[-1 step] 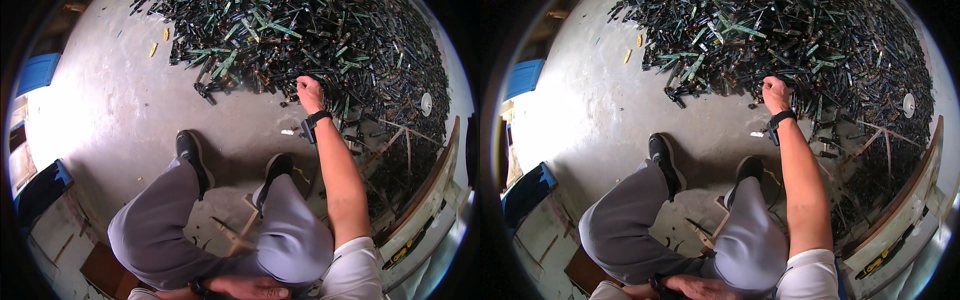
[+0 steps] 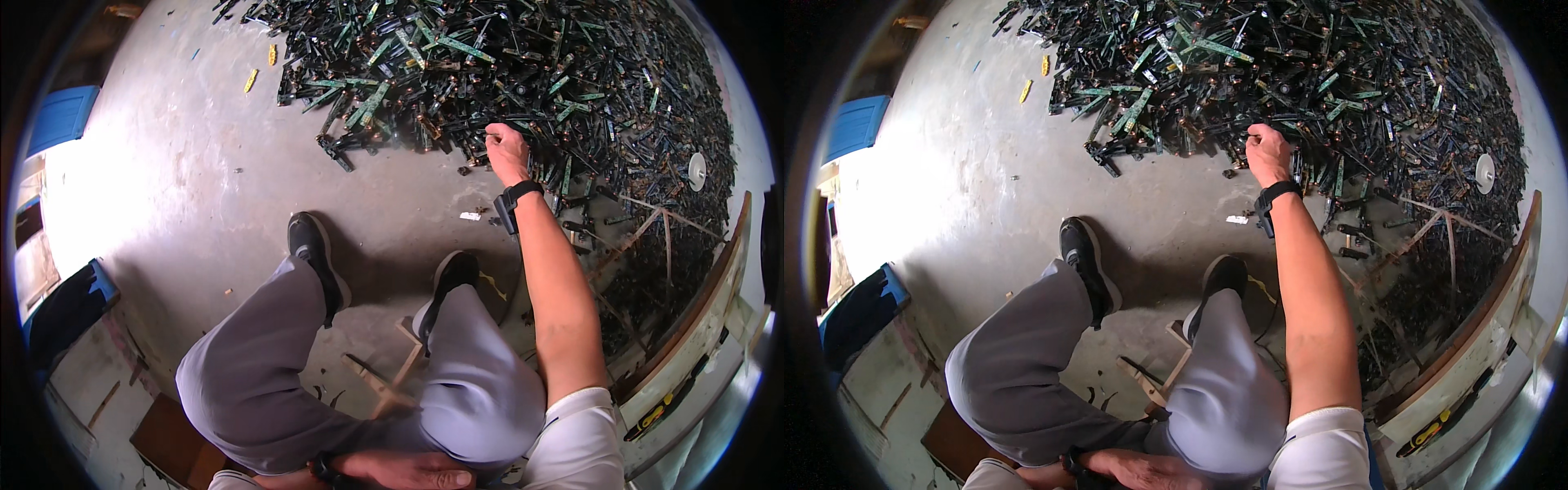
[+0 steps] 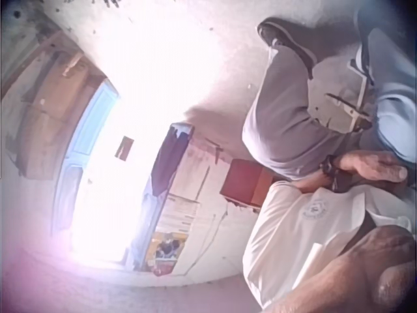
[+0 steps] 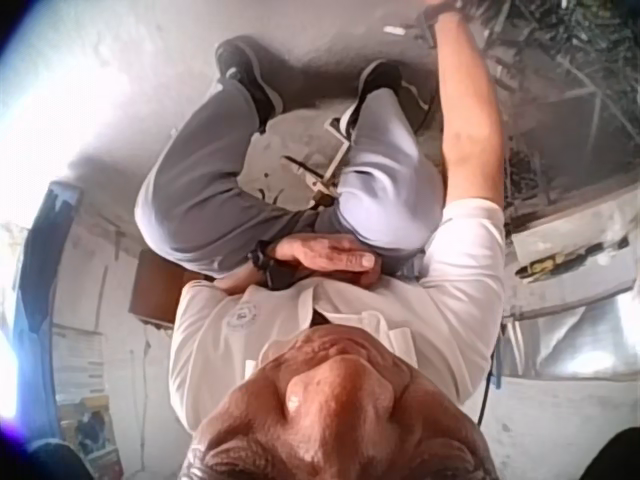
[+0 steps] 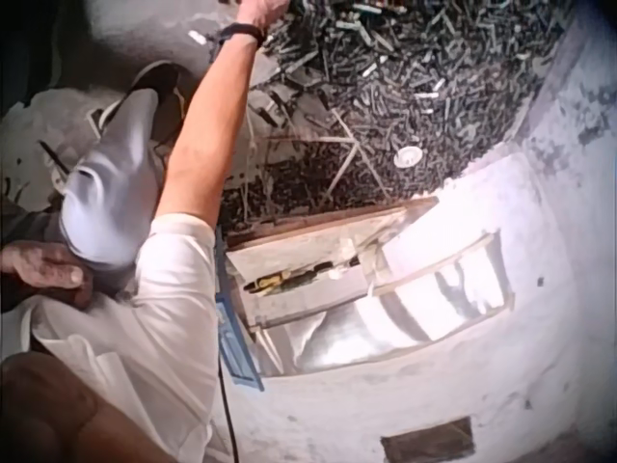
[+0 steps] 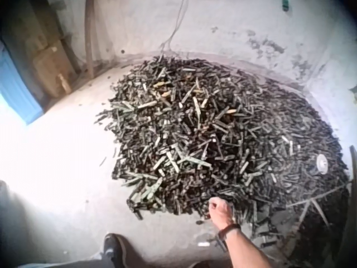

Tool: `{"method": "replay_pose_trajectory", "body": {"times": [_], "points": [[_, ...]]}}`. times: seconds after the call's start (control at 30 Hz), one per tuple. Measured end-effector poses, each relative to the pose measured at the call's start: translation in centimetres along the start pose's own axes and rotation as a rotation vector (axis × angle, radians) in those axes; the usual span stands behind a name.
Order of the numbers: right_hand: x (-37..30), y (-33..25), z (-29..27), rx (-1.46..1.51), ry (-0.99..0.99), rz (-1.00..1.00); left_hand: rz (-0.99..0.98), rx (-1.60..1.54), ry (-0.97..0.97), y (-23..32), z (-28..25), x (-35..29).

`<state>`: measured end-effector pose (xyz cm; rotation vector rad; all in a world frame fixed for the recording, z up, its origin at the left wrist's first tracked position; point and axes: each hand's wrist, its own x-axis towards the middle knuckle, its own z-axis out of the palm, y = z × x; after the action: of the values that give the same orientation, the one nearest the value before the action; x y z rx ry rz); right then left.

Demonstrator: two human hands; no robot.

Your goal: The person sits on the floor and uses a toothbrush to scrub a green circuit board. They then use pliers to pull components off the board and a screwdriver to pry parts loose. The person handles multiple circuit boards from a large pile on the floor, separating components and placing them on a nearby table.

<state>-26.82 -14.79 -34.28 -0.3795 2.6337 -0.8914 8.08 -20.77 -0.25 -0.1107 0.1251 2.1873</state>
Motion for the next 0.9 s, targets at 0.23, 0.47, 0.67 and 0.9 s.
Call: {"method": "replay_pose_trajectory", "body": {"times": [0.23, 0.47, 0.67, 0.9], "points": [[-0.2, -0.4, -0.4, -0.028, 0.202, -0.056, -0.049, 0.017, 0.008, 0.8, -0.1, -0.4], [0.1, 4.5, -1.5, -0.044, 0.409, 0.166, -0.064, -0.022, -0.016, 0.6, -0.5, -0.6], [1.3, 7.5, -1.1, 0.101, 0.281, 0.200, -0.069, -0.039, -0.012, 0.1, -0.7, -0.4], [1.0, 3.1, -1.6, 0.238, 0.144, 0.327, -0.131, -0.068, 0.037, 1.3, -0.4, -0.6]]}}
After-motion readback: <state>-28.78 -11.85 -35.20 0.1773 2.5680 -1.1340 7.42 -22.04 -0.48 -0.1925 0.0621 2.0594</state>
